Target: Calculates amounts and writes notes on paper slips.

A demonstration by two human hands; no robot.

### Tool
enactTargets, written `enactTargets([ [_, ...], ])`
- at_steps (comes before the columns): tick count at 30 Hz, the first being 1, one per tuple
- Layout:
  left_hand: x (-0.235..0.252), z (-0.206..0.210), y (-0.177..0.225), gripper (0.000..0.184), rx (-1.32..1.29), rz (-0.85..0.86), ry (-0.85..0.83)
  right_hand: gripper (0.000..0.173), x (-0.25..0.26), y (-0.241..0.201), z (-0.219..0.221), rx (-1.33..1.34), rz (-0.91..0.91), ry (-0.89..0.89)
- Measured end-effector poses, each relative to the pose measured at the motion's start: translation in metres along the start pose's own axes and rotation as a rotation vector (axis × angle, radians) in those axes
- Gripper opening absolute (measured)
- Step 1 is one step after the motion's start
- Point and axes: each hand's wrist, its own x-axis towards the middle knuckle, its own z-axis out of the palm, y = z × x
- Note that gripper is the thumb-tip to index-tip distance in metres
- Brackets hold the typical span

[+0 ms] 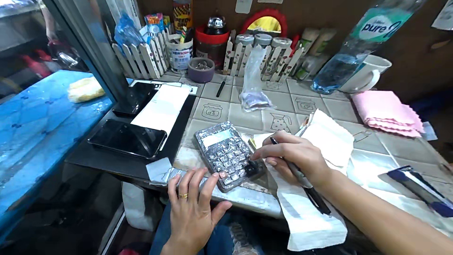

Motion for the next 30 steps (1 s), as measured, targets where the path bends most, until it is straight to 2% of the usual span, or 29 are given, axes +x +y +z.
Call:
enactTargets([
  [5, 0.0, -0.001, 0.0, 0.061, 0.012, 0.008, -0.019, 0.024, 0.002, -0.002, 0.001, 0.024, -0.036, -0.033],
  [12, 0.0, -0.001, 0.0, 0.061, 0.009, -0.001, -0.023, 0.032, 0.004, -0.015, 0.003, 0.003, -0.043, -0.172],
  [15, 0.001, 0.0, 0.0, 0.061, 0.01, -0.001, -0.021, 0.033, 0.003, -0.012, 0.003, -0.061, 0.038, -0.125],
  [19, 0.001, -0.001, 0.001, 0.062, 0.006, -0.005, -0.027, 0.028, 0.002, -0.007, 0.002, -0.003, 0.202, -0.098],
  [30, 0.0, 0.0, 0.0, 0.064, 0.002, -0.004, -0.019, 0.022, 0.003, -0.007, 0.005, -0.029, 0.193, -0.165],
])
